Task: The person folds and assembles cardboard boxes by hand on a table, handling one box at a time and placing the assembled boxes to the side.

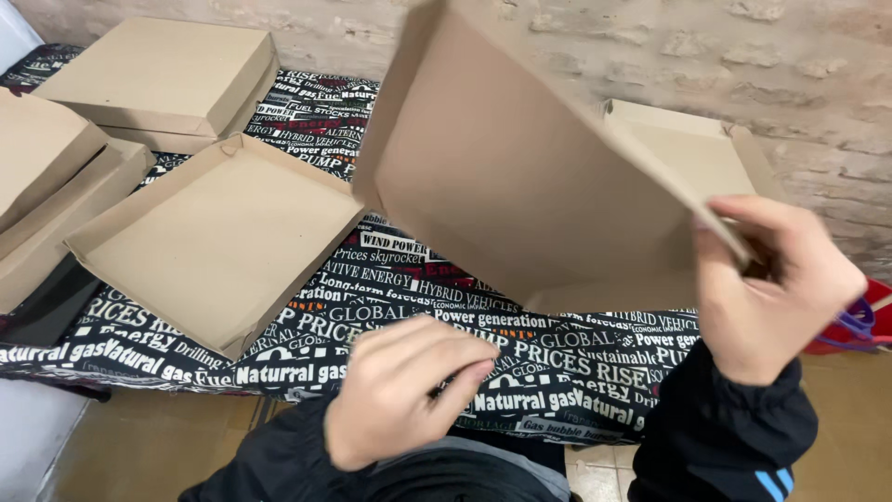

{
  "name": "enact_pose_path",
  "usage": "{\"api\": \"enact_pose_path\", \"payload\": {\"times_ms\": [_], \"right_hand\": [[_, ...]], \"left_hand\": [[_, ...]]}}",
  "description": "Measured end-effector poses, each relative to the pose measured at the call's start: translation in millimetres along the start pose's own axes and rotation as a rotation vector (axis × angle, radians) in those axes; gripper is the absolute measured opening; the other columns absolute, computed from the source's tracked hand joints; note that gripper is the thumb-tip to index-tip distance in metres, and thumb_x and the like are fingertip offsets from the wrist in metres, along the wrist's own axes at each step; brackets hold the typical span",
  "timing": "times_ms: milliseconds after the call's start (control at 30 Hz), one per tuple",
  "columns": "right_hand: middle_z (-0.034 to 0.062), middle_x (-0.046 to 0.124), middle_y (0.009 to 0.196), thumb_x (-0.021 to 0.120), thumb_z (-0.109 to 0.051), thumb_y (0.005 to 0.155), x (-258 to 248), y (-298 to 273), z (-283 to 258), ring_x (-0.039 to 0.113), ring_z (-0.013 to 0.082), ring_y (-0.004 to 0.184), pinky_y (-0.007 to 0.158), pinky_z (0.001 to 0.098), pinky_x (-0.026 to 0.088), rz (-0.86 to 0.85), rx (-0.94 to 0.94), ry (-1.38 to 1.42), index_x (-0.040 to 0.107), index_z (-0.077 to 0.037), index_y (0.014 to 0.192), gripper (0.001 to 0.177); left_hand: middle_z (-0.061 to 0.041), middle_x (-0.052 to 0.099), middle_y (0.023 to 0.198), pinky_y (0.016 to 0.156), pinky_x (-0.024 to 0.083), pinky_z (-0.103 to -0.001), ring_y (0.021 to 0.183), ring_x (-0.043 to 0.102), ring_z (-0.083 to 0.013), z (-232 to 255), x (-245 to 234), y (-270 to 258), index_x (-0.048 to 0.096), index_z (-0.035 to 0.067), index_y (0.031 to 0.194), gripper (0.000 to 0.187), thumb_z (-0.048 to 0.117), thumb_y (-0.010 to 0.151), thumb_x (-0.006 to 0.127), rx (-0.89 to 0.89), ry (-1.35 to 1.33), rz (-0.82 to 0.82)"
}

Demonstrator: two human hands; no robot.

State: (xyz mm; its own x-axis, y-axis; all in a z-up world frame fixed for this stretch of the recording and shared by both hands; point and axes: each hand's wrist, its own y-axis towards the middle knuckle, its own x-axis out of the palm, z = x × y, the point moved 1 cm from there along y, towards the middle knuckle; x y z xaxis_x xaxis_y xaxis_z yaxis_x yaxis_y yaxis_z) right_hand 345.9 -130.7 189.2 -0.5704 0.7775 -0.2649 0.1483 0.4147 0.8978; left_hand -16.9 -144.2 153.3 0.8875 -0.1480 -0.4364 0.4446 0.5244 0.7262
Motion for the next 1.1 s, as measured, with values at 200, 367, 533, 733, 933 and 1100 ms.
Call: {"api": "enact_pose_path", "payload": {"times_ms": [200, 367, 533, 733, 933, 1100], "right_hand": [[0.0126, 0.094, 0.129, 0.072, 0.011, 0.086, 44.9, 33.8, -36.7, 0.089, 0.03, 0.115, 0.103, 0.0421, 0.065, -0.464, -0.279, -0.083, 0.093, -0.005, 0.134, 0.055], [0.0221, 0.088, 0.146, 0.097, -0.018, 0.111, 38.6, 21.4, -35.1, 0.086, 0.0375, 0.135, 0.121, 0.0469, 0.066, -0.423, -0.274, 0.075, 0.081, 0.003, 0.146, 0.044], [0.0336, 0.082, 0.149, 0.08, -0.008, 0.122, 22.2, 0.2, -10.8, 0.083, 0.0447, 0.143, 0.123, 0.0506, 0.068, -0.293, -0.129, 0.125, 0.08, 0.011, 0.138, 0.024], [0.0395, 0.084, 0.138, 0.101, 0.01, 0.111, 36.8, -19.7, -2.5, 0.087, 0.0451, 0.134, 0.102, 0.0456, 0.077, -0.108, -0.041, 0.158, 0.079, 0.015, 0.126, 0.027], [0.0409, 0.087, 0.129, 0.099, 0.002, 0.114, 44.2, -19.5, 2.1, 0.091, 0.0493, 0.122, 0.098, 0.0496, 0.076, -0.023, -0.267, 0.072, 0.078, 0.014, 0.116, 0.024], [0.0442, 0.082, 0.141, 0.087, 0.001, 0.116, 36.8, -30.8, 37.4, 0.087, 0.0536, 0.137, 0.124, 0.0568, 0.073, -0.135, -0.22, 0.31, 0.073, 0.012, 0.122, 0.018]], "left_hand": [[-0.003, 0.091, 0.144, 0.126, 0.06, -0.055, 0.131, 0.085, -0.0285, 22.3, -17.4, 67.4, 0.089, 0.028, 0.133, 0.019, 0.024, 0.129, 0.071, 0.466, 0.795, 0.395], [-0.002, 0.084, 0.123, 0.115, 0.063, -0.046, 0.117, 0.078, -0.0265, -22.3, 9.4, 112.2, 0.083, 0.013, 0.131, 0.033, 0.045, 0.127, 0.078, 0.442, 0.782, 0.131], [-0.001, 0.083, 0.119, 0.096, 0.06, -0.042, 0.113, 0.077, -0.0274, -42.4, 19.0, 124.2, 0.078, 0.016, 0.115, 0.028, 0.04, 0.119, 0.09, 0.46, 0.778, 0.188], [-0.005, 0.083, 0.124, 0.108, 0.06, -0.045, 0.119, 0.078, -0.0309, -58.4, 39.3, 140.3, 0.072, 0.017, 0.117, 0.021, 0.03, 0.111, 0.087, 0.445, 0.755, 0.153], [-0.002, 0.082, 0.112, 0.099, 0.059, -0.046, 0.105, 0.077, -0.0307, -72.2, 42.9, 145.0, 0.074, 0.016, 0.116, 0.023, 0.033, 0.109, 0.089, 0.438, 0.698, 0.194], [-0.003, 0.079, 0.106, 0.096, 0.058, -0.046, 0.1, 0.075, -0.0318, -79.8, 41.9, 145.2, 0.072, 0.015, 0.113, 0.019, 0.024, 0.102, 0.084, 0.44, 0.7, 0.234]]}}
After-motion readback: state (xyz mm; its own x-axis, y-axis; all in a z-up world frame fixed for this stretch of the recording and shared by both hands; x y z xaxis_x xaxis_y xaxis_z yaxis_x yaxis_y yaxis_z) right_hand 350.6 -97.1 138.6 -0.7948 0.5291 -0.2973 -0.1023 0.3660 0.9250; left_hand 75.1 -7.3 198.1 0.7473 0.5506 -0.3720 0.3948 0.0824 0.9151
